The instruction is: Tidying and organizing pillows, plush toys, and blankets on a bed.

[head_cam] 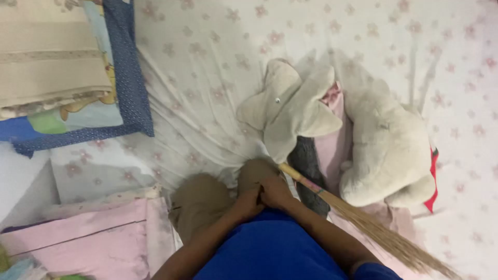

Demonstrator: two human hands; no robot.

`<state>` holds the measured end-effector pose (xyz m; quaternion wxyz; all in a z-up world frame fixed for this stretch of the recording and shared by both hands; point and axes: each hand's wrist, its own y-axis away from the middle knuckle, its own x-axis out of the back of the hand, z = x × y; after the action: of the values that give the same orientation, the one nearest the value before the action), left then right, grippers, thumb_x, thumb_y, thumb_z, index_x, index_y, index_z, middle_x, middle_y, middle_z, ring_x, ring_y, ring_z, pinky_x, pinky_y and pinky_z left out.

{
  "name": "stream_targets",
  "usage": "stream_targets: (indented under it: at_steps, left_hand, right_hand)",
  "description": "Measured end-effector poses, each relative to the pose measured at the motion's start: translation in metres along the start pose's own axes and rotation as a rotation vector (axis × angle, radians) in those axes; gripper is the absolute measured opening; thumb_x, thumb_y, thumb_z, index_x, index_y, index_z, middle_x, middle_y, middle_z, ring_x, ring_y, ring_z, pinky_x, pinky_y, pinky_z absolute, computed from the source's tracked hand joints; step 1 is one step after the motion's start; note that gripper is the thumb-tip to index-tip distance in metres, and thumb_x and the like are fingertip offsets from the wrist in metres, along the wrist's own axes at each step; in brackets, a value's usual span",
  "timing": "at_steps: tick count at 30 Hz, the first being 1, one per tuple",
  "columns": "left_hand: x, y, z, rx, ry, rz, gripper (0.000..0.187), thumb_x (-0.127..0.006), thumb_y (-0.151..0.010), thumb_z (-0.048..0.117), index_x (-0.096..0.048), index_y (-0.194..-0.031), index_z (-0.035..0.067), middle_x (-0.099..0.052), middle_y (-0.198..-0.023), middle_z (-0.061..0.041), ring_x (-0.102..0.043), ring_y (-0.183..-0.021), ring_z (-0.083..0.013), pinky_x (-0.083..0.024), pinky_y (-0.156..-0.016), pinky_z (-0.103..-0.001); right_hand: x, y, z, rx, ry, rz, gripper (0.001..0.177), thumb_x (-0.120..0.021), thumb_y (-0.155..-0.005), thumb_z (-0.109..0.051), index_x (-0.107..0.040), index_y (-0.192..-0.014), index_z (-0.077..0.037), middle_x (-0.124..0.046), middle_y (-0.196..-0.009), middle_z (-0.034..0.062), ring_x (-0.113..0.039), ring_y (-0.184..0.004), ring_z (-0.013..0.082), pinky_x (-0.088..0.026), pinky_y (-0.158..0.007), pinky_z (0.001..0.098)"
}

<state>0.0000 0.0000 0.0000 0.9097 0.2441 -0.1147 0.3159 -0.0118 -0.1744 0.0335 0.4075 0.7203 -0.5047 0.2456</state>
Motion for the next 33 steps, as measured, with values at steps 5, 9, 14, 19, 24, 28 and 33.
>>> stream_targets:
  at_steps: [5, 9, 14, 19, 24, 28, 33]
  left_hand:
    - [0.009, 0.029, 0.008, 0.131, -0.175, 0.070, 0.045, -0.066, -0.092, 0.026, -0.063, -0.133, 0.007, -0.069, -0.124, -0.019, -0.067, -0.111, -0.0360, -0.054, -0.094, -0.044]
    - [0.001, 0.069, -0.008, 0.231, -0.102, 0.304, 0.041, -0.068, -0.094, 0.030, -0.067, -0.125, 0.003, -0.072, -0.118, -0.019, -0.071, -0.104, -0.0328, -0.056, -0.092, -0.042]
    - [-0.021, 0.103, 0.012, 0.276, -0.048, 0.422, 0.038, -0.068, -0.095, 0.028, -0.069, -0.124, 0.004, -0.073, -0.117, -0.018, -0.071, -0.106, -0.0322, -0.055, -0.091, -0.042]
    - [-0.029, 0.099, -0.008, 0.238, 0.053, 0.529, 0.037, -0.071, -0.094, 0.028, -0.070, -0.122, 0.004, -0.075, -0.113, -0.017, -0.071, -0.100, -0.0286, -0.056, -0.088, -0.040]
    - [0.014, 0.090, 0.074, 0.128, 0.419, 0.625, 0.057, -0.080, -0.088, 0.042, -0.067, -0.127, 0.003, -0.075, -0.114, -0.015, -0.069, -0.099, -0.0210, -0.057, -0.089, -0.037]
    - [0.045, 0.047, 0.118, -0.111, 0.336, 0.591, 0.093, -0.089, -0.085, 0.036, -0.037, -0.153, 0.000, -0.053, -0.139, -0.020, -0.049, -0.125, -0.0290, -0.044, -0.100, -0.046]
    - [0.096, -0.017, 0.071, -0.277, 0.858, 0.704, 0.065, -0.065, -0.099, 0.046, -0.053, -0.146, 0.002, -0.067, -0.124, -0.016, -0.067, -0.109, -0.0265, -0.056, -0.098, -0.047]
  right_hand:
    - [-0.021, 0.067, 0.041, -0.139, -0.582, 0.187, 0.045, -0.065, -0.092, -0.048, -0.076, -0.101, -0.005, -0.076, -0.094, 0.0135, -0.073, -0.091, 0.0304, -0.056, -0.083, 0.0410]
    - [-0.020, 0.076, 0.091, -1.010, -1.894, 0.273, 0.079, -0.055, -0.094, -0.074, -0.060, -0.114, 0.002, -0.068, -0.091, 0.0152, -0.064, -0.083, 0.0271, -0.055, -0.073, 0.0387]
    - [-0.124, 0.048, 0.252, -0.897, -2.265, 0.500, 0.052, -0.054, -0.101, -0.055, -0.061, -0.111, -0.004, -0.066, -0.089, 0.0113, -0.064, -0.077, 0.0240, -0.057, -0.068, 0.0350]
    - [-0.054, 0.047, 0.142, -0.602, -1.906, 0.784, 0.039, -0.041, -0.105, -0.032, -0.068, -0.105, -0.004, -0.070, -0.091, 0.0082, -0.062, -0.073, 0.0171, -0.050, -0.064, 0.0298]
    - [0.003, 0.082, 0.021, -0.139, -1.524, 0.870, 0.025, -0.047, -0.098, -0.012, -0.051, -0.121, -0.005, -0.070, -0.094, 0.0159, -0.067, -0.079, 0.0211, -0.057, -0.074, 0.0341]
    - [-0.023, 0.057, 0.024, 0.068, -1.060, 0.393, 0.020, -0.053, -0.106, -0.006, -0.054, -0.112, 0.014, -0.060, -0.079, 0.0281, -0.055, -0.065, 0.0281, -0.047, -0.066, 0.0415]
    - [0.047, 0.031, -0.086, 0.706, -0.592, 0.202, 0.058, -0.055, -0.098, -0.009, -0.027, -0.144, 0.014, -0.054, -0.117, 0.0280, -0.065, -0.088, 0.0337, -0.055, -0.072, 0.0445]
